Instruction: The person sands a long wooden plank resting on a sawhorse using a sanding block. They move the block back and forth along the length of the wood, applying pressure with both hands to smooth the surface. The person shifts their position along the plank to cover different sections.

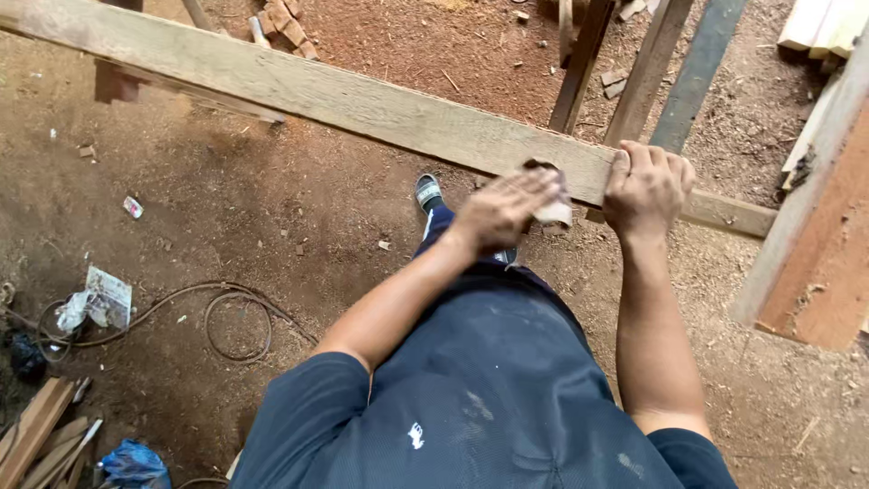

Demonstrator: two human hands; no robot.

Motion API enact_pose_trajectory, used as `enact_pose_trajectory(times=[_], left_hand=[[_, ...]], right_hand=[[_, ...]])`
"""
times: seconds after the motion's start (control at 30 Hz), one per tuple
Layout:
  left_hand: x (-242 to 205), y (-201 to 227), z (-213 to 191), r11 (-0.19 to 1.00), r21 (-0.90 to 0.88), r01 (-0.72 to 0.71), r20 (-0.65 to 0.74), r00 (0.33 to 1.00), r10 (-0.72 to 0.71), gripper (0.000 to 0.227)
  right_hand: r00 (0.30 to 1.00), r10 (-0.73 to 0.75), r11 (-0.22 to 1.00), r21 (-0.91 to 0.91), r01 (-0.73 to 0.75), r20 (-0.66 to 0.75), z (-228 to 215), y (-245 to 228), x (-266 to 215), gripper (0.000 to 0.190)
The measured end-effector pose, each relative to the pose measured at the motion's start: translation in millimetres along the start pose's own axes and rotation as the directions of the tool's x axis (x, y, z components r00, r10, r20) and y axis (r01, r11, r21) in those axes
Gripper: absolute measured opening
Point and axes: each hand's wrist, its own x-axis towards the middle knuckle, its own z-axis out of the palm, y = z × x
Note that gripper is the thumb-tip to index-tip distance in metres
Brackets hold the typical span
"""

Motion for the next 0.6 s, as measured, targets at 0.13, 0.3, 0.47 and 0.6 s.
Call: enact_pose_trajectory(times=[0.13,0.3,0.47,0.6], left_hand=[[-18.5,-107.0,-51.9,0.934,0.289,0.208,-0.056,0.978,-0.201,0.032],[-2.8,-85.8,-36.8,0.969,0.011,0.246,-0.016,0.969,-0.245,0.034],[3.6,-48.4,-13.3,0.976,0.216,0.03,-0.063,0.998,-0.017,0.033],[-30.6,-141.8,-94.5,0.883,0.378,0.277,-0.156,0.96,-0.234,0.032]], right_hand=[[0.998,-0.001,1.0,-0.02,0.0,-0.061,-6.5,-12.2,3.2,0.036],[0.96,-0.237,0.965,-0.152,0.214,-0.15,-13.6,-51.7,17.2,0.04],[0.982,0.074,0.939,0.318,-0.127,0.173,-9.6,-82.7,24.9,0.035],[0.992,-0.055,0.985,0.166,0.035,0.115,-15.3,-85.3,26.7,0.04]])
